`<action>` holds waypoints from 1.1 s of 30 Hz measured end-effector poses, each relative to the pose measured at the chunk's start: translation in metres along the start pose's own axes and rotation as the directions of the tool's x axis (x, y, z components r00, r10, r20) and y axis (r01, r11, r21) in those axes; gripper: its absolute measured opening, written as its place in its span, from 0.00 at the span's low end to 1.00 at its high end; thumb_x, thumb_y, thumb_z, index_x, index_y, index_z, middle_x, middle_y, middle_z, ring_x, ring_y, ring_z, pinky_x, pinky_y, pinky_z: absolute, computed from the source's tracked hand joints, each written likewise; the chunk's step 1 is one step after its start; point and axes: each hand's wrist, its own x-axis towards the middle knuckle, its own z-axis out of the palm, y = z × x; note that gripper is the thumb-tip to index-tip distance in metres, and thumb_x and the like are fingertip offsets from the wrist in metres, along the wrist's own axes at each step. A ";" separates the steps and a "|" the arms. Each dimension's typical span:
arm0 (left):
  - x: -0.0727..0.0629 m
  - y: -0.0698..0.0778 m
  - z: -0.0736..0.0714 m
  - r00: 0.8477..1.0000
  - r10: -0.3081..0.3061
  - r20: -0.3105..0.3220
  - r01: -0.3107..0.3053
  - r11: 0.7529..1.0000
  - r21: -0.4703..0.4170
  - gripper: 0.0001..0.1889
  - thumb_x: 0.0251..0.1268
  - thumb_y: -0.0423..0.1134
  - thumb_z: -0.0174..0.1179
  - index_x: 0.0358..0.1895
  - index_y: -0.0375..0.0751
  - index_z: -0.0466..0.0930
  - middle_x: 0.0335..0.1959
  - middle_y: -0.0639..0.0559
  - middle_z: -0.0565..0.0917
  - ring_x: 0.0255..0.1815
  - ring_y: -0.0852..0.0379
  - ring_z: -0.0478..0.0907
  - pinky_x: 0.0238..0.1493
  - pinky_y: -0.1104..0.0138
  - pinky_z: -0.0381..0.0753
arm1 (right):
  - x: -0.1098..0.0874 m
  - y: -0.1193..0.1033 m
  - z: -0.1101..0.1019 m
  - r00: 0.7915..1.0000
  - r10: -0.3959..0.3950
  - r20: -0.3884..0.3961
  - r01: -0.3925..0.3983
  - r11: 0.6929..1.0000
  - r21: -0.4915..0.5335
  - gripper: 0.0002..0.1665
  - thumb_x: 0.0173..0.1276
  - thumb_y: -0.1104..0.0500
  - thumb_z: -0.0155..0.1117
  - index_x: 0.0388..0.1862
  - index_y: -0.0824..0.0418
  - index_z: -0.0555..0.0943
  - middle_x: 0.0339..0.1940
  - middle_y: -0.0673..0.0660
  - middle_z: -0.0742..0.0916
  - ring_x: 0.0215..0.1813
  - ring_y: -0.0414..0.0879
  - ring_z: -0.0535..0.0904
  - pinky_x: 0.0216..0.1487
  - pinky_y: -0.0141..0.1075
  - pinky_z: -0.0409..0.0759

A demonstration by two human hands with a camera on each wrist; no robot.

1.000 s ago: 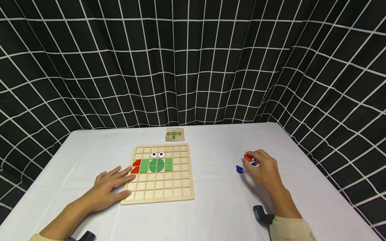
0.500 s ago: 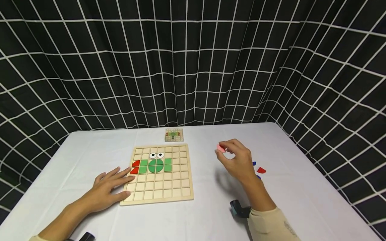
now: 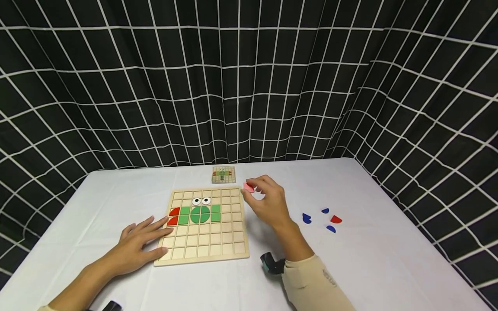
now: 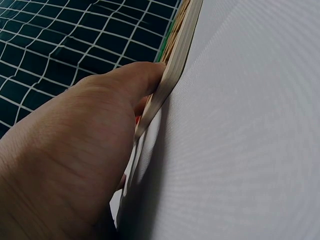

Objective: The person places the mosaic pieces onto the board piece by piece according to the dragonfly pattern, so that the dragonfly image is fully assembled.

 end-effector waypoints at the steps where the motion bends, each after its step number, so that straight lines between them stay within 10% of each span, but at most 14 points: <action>1: 0.000 0.000 0.000 1.000 -0.004 0.001 0.004 1.000 0.000 0.27 0.60 0.60 0.62 0.61 0.55 0.79 0.71 0.56 0.66 0.72 0.39 0.54 0.63 0.35 0.40 | 0.001 -0.001 0.005 1.000 -0.005 -0.002 0.005 1.000 0.015 0.13 0.54 0.65 0.75 0.39 0.66 0.86 0.34 0.52 0.86 0.34 0.47 0.78 0.34 0.43 0.78; 18: 0.000 -0.002 0.000 1.000 -0.016 0.014 0.016 1.000 -0.001 0.28 0.60 0.62 0.61 0.62 0.56 0.79 0.72 0.57 0.65 0.73 0.41 0.53 0.63 0.36 0.40 | -0.003 0.003 0.068 0.971 0.220 0.095 -0.227 0.971 0.073 0.12 0.58 0.61 0.73 0.40 0.64 0.86 0.32 0.52 0.85 0.33 0.48 0.77 0.36 0.47 0.79; 33: 0.001 -0.001 -0.001 1.000 -0.012 0.011 0.012 1.000 0.001 0.28 0.60 0.62 0.61 0.62 0.56 0.78 0.72 0.56 0.65 0.72 0.40 0.54 0.63 0.35 0.40 | -0.016 0.018 0.080 0.835 0.395 0.383 -0.361 0.919 -0.160 0.16 0.60 0.55 0.73 0.45 0.61 0.86 0.41 0.50 0.85 0.43 0.45 0.80 0.45 0.36 0.79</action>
